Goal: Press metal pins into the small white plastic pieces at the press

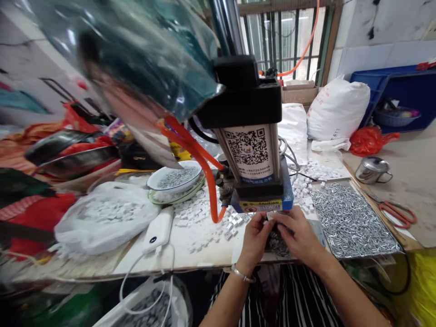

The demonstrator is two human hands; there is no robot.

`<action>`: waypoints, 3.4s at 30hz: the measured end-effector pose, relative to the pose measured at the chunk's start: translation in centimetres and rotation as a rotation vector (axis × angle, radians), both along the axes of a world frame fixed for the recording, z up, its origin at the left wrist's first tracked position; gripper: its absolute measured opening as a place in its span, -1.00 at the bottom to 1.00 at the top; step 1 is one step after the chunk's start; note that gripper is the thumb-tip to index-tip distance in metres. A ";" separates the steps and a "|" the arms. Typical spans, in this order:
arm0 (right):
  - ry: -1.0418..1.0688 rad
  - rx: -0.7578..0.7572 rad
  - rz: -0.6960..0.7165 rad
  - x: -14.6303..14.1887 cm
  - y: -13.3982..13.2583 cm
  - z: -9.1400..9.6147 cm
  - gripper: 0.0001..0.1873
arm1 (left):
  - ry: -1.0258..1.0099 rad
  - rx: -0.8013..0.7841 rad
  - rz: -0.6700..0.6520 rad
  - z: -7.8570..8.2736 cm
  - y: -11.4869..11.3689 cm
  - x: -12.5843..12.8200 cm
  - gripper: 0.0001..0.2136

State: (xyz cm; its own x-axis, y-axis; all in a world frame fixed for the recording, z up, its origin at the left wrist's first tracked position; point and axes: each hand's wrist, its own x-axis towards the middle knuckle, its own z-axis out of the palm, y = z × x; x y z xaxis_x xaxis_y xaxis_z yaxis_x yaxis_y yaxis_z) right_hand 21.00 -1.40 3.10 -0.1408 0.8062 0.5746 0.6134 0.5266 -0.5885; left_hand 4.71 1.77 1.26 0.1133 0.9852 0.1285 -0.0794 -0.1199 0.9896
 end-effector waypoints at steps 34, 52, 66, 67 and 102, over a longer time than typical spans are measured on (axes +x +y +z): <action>-0.368 -0.179 -0.528 13.8 -5.8 -10.5 -0.62 | -0.045 -0.195 -0.103 2.3 -0.9 -2.8 -0.67; -0.345 -0.281 -0.558 14.0 -4.7 -9.0 -0.69 | 0.480 0.219 0.001 2.9 2.0 -2.2 -0.81; 0.118 -0.407 -0.764 13.1 -6.3 -6.2 -0.73 | 0.581 0.248 -0.031 1.4 -6.0 -1.8 -0.86; 0.166 -0.419 -0.753 13.0 -6.3 -6.0 -0.71 | 0.606 0.248 -0.058 1.0 -6.5 -1.5 -0.85; 0.435 -0.543 -0.069 -1.7 -4.9 0.6 -0.77 | 0.186 -0.205 -0.023 2.0 -6.3 -0.4 -0.87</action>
